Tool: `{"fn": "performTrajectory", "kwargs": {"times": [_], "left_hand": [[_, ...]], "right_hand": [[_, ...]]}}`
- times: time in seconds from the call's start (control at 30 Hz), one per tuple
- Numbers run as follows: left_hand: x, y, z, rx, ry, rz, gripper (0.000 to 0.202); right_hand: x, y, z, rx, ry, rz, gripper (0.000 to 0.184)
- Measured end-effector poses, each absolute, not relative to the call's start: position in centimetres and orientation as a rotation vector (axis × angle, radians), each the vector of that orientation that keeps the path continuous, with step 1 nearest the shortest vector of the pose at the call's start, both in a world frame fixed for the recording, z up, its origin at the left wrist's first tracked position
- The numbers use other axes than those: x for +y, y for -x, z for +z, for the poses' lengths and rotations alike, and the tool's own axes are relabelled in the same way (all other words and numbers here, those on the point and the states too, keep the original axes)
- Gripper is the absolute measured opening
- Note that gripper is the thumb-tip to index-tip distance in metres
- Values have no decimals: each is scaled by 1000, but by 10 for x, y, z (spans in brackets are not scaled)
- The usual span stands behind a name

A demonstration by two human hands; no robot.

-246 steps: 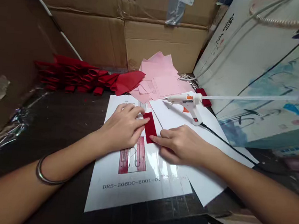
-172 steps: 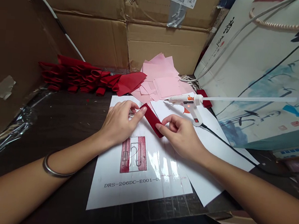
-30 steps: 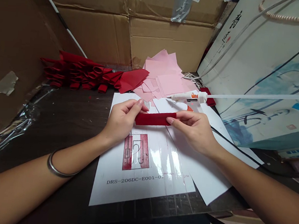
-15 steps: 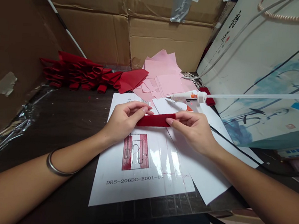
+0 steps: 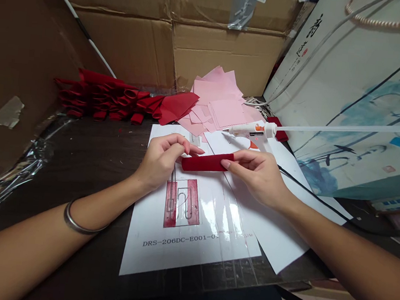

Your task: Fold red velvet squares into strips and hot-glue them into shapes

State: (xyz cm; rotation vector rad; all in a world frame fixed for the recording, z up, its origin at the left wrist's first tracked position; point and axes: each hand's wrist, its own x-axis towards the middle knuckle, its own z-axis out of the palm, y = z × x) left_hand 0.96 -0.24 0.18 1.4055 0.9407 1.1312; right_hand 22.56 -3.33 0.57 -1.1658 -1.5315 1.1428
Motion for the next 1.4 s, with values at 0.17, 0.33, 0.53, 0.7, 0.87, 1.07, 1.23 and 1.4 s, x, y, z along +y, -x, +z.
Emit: {"fn": "performTrajectory", "kwargs": {"times": [0.17,0.33,0.53,0.7,0.87,1.07,1.23,1.4], "left_hand": [[-2,-8,2,931,-1377,1103,16],[-1,-9,1,933,-1386,1087,20],[0,-9,2,947,-1375,1076,18],[2,-10,3,838,-1228,1005,16],[3,-10,1,852,-1258,993,20],[4,-9,0,789,-1255,994,19],[4,-9,1,822,-1254,1021,20],[1,-10,3,871,-1270,1019,21]], "right_hand": [[-33,-225,4,-1544,1159,1135,10],[-33,-225,3,-1552,1156,1142,12],[-34,-226,3,-1572,1154,1121,12],[-35,-225,5,-1571,1163,1117,10],[-35,-224,6,-1584,1176,1122,12],[-36,-223,6,-1612,1202,1101,14],[-36,-223,6,-1623,1215,1086,14],[-36,-225,6,-1685,1155,1009,16]]}}
